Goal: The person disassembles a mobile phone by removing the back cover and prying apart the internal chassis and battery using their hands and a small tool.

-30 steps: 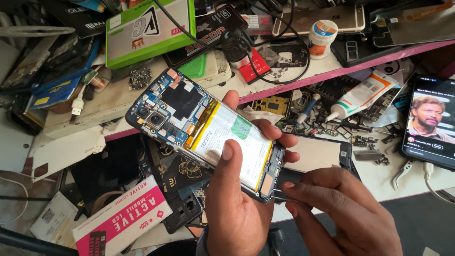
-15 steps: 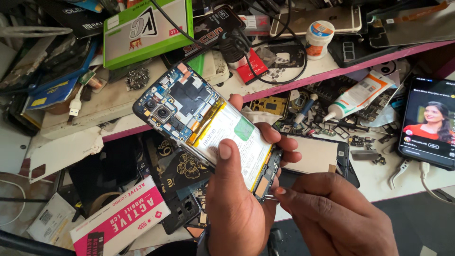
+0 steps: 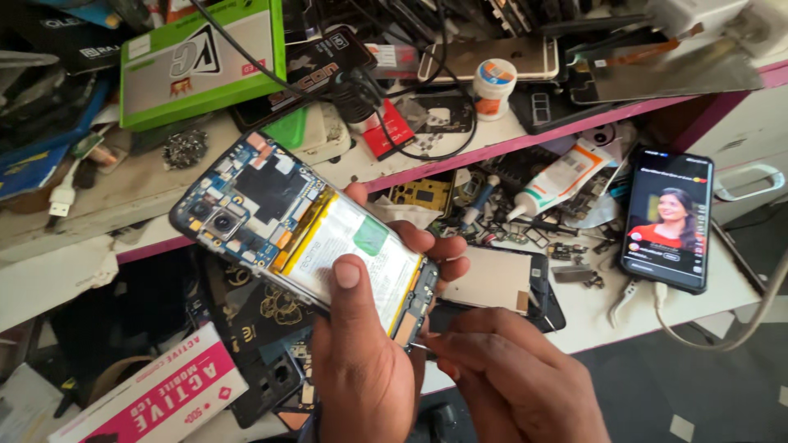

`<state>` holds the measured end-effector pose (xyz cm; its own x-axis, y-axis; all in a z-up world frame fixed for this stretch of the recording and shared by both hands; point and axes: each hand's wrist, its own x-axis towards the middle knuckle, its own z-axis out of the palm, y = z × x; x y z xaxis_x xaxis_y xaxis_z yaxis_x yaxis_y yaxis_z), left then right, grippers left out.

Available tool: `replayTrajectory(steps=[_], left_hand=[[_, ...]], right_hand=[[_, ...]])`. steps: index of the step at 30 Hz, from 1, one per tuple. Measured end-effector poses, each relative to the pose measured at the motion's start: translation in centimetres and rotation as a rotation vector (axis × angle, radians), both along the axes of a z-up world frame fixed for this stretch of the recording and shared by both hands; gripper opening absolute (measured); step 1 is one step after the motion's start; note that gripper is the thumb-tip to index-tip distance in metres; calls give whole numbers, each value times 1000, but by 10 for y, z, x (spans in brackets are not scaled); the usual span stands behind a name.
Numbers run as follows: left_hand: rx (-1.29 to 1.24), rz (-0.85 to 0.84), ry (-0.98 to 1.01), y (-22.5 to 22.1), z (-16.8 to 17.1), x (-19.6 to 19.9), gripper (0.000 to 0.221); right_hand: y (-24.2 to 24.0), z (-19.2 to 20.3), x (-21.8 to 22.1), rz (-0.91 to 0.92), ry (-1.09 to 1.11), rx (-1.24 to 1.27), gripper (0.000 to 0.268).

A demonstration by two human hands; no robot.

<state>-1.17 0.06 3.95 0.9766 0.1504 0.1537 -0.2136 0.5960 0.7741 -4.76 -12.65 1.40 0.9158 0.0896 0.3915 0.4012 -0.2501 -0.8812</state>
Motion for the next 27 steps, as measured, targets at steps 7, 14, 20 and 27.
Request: replayTrajectory(steps=[7, 14, 20, 27], left_hand=[[34, 75, -38, -4, 1, 4, 86], [-62, 139, 37, -8, -5, 2, 72], [-17, 153, -18, -12, -11, 2, 69], [-27, 134, -67, -16, -14, 2, 71]], right_hand=[[-3, -6, 0, 18, 4, -38, 25], [-6, -12, -1, -4, 164, -100, 35], [-7, -12, 0, -77, 63, -3, 26], [-8, -14, 3, -65, 96, 26, 19]])
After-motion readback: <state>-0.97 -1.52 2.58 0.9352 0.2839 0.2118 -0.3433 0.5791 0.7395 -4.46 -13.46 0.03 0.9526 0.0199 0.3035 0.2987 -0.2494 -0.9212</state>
